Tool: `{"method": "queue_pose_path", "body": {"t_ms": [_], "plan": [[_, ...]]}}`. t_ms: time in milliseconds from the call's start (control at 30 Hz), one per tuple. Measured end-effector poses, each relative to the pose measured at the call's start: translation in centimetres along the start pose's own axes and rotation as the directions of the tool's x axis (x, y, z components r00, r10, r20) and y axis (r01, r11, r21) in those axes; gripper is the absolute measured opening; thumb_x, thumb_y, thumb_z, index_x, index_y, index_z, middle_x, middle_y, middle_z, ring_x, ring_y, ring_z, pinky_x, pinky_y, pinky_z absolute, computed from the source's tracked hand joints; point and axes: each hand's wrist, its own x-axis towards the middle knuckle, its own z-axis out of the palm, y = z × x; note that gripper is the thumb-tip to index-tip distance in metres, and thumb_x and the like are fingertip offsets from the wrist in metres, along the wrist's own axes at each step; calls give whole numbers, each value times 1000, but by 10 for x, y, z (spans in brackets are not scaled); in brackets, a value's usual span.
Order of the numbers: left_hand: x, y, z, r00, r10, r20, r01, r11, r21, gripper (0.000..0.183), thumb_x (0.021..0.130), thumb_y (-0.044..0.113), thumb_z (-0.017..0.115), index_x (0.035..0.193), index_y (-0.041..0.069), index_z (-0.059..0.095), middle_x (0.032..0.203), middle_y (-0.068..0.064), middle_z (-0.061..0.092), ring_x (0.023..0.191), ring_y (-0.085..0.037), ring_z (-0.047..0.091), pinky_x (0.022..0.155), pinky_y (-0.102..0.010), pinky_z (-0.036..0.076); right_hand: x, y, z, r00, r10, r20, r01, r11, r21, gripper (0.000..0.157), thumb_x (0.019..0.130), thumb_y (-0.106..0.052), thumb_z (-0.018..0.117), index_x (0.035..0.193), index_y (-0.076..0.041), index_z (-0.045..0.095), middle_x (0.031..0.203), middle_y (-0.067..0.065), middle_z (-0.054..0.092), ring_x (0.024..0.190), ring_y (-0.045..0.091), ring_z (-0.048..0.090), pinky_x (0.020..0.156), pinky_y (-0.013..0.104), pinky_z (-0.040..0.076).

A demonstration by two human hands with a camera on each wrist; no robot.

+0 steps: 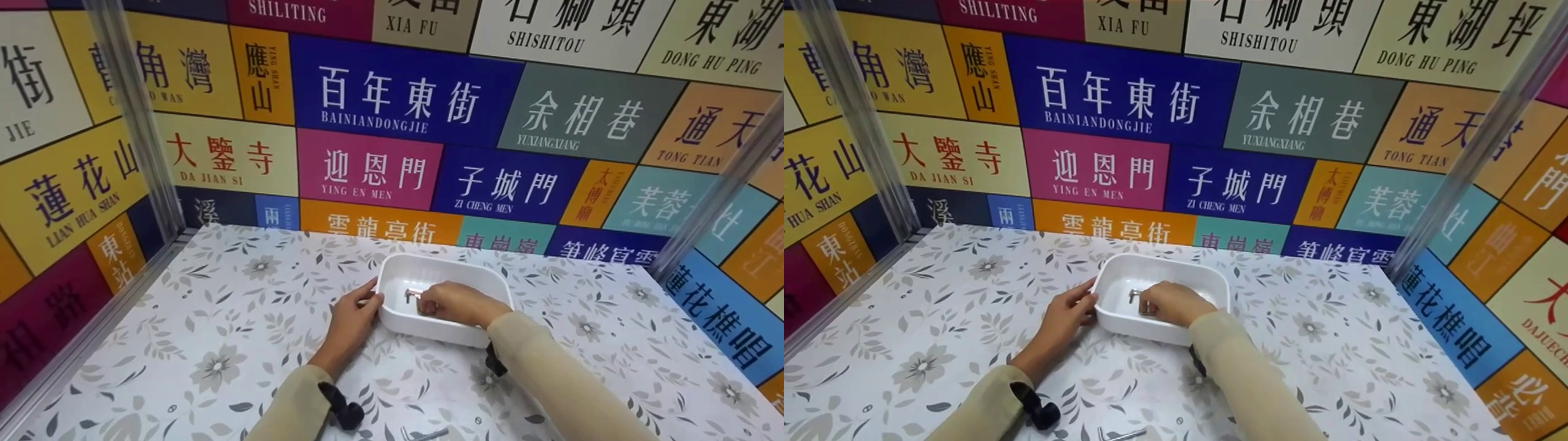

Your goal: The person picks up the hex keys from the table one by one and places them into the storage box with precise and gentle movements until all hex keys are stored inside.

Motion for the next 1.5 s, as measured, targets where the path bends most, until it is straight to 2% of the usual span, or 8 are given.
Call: {"method": "queue_pose_path", "body": {"t_ms": [200,467,633,867,1167,1367,1500], "plan": [[1,-1,-1,1000,-2,7,2,1000,12,51,89,35,56,139,25,51,112,0,67,91,-13,60,74,-26,51,4,-1,1,999,18,-34,-19,999,-30,11,86,-4,64,91,-11,70,81,1,69,74,13,57,76,33,51],[0,0,0,1000,-10,6,10,1000,7,50,90,35,57,138,26,52,112,0,67,90,-14,61,74,-26,51,7,-1,2,997,53,-48,-55,998,-41,14,85,-3,64,93,-12,72,82,2,70,76,16,60,78,35,51],[0,0,0,1000,20,-7,-20,1000,1,48,89,35,58,136,27,54,108,0,68,88,-13,62,74,-25,51,5,1,2,994,95,-54,-97,995,-34,14,86,-6,64,95,-13,72,83,2,69,76,15,58,78,36,50],[-1,-2,0,998,63,-24,-62,998,31,46,90,34,58,135,25,56,110,-3,68,88,-13,63,74,-24,50,2,2,3,989,105,-106,-110,993,-40,12,83,-5,66,90,-12,73,78,2,68,71,13,54,72,32,49],[1,-2,0,999,31,-14,-30,999,39,48,89,34,56,137,27,53,108,1,68,89,-12,60,73,-25,50,-2,0,4,970,207,-128,-214,976,-46,9,84,-9,67,86,-15,73,77,-2,66,70,13,53,72,32,48],[0,-1,0,1000,6,3,-6,999,34,50,90,35,55,139,26,51,109,1,67,88,-13,60,73,-25,51,-7,-1,-1,960,223,-171,-228,973,-15,9,83,-8,67,87,-13,73,80,-2,67,73,12,56,74,33,50],[0,-1,-1,1000,3,0,-3,999,38,50,90,36,56,138,25,52,111,0,67,89,-13,60,73,-25,50,-13,-5,-11,956,199,-217,-197,980,29,9,81,-10,71,90,-11,72,80,-2,67,73,11,57,72,30,50]]}}
